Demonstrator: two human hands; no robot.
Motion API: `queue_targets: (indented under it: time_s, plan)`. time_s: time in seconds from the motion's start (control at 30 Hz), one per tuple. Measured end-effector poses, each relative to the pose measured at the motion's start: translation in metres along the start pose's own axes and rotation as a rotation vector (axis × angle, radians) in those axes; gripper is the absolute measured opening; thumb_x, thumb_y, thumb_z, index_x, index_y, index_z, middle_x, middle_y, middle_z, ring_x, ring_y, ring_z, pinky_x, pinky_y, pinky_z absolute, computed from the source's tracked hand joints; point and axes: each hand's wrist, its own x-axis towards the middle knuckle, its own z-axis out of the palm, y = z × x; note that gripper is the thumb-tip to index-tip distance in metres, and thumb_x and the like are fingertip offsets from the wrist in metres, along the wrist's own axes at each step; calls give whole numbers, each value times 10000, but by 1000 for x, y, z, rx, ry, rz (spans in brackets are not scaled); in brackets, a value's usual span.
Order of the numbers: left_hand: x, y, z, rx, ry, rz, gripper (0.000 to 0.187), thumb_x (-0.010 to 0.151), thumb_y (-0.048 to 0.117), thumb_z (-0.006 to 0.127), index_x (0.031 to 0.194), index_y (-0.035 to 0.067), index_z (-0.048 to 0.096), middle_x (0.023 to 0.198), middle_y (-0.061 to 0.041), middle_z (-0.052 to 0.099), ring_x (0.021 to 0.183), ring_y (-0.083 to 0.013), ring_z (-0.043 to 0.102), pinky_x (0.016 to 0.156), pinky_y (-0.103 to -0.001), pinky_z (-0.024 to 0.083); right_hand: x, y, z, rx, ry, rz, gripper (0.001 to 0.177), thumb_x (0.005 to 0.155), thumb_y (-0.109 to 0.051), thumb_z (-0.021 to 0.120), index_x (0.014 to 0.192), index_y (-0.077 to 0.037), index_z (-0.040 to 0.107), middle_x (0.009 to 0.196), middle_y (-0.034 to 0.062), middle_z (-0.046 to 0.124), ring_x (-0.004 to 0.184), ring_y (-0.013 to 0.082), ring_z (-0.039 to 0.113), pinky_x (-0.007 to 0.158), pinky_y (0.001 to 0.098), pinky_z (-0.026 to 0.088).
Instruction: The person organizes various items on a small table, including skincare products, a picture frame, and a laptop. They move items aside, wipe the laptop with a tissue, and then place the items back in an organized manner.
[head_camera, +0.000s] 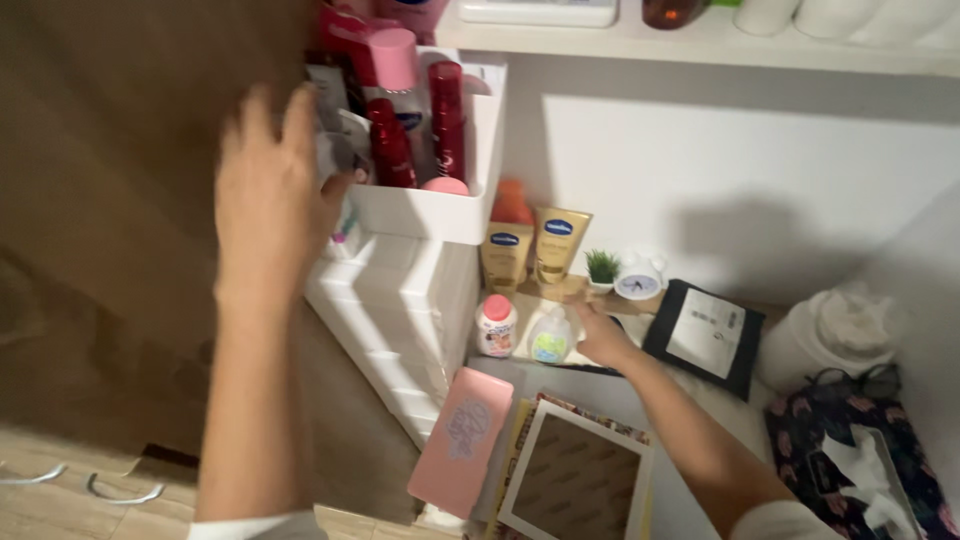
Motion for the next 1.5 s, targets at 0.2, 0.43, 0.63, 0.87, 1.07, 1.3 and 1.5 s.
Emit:
queue_targets:
  time_s: [0.2, 0.43, 0.63, 0.87, 1.07, 1.3, 1.5]
  plan:
    - [13, -17, 11, 326, -287, 82, 660, 761, -7, 703, 1391, 179, 634, 1383, -65, 622, 1167, -343, 612, 1025, -532, 465, -26, -48, -59, -183, 108, 142, 711, 745, -50, 716, 1416, -201, 539, 1420, 157, 499, 1256, 384, 564, 1013, 432, 499]
    - [26, -31, -1, 342, -402, 94, 544, 861, -20, 646, 1327, 257, 694, 1218, -58, 661, 1165, -354, 621, 994, -513, 502, -43, -106, -95, -112, 252, -10, 659, 731, -47, 721, 1361, -172, 573, 1405, 139, 507, 1251, 361, 557, 1000, 425, 499]
    - [37, -4, -50, 161, -588, 38, 649, 705, 67, 795, 1325, 197, 653, 1283, -137, 594, 1112, -397, 632, 925, -497, 546, -53, -163, -119, -40, 318, -165, 636, 739, -53, 731, 1350, -167, 595, 1358, 93, 560, 1248, 319, 572, 997, 392, 502]
    - [22, 54, -97, 32, -431, 210, 691, 654, 164, 879, 1293, 114, 620, 1242, -189, 600, 1132, -430, 603, 909, -510, 526, -86, -235, -149, 192, 296, -372, 636, 832, -172, 804, 1418, -141, 561, 1339, 97, 584, 1270, 285, 587, 1049, 390, 480]
    - [0, 129, -63, -297, -598, 405, 737, 615, 271, 916, 1270, 137, 604, 1086, -158, 668, 1035, -415, 634, 894, -507, 525, -114, -249, -159, 272, 317, -467, 858, 748, -250, 882, 1463, -52, 451, 1433, 179, 499, 1314, 334, 515, 1000, 414, 469]
    - [-32, 222, 29, -571, -573, 576, 808, 617, 259, 921, 1353, 174, 599, 1216, -158, 660, 1113, -395, 640, 864, -496, 542, -135, -158, -156, 287, 387, -137, 586, 720, -189, 890, 1215, -33, 617, 1105, 104, 746, 1006, 208, 738, 874, 333, 577]
    - [-45, 230, 106, -747, -685, 441, 792, 692, 323, 906, 1395, 142, 589, 1287, -165, 645, 1174, -346, 619, 971, -468, 507, -189, -48, -134, 490, 551, 134, 566, 720, -98, 878, 1221, -30, 624, 1116, 90, 745, 1025, 146, 706, 894, 306, 566]
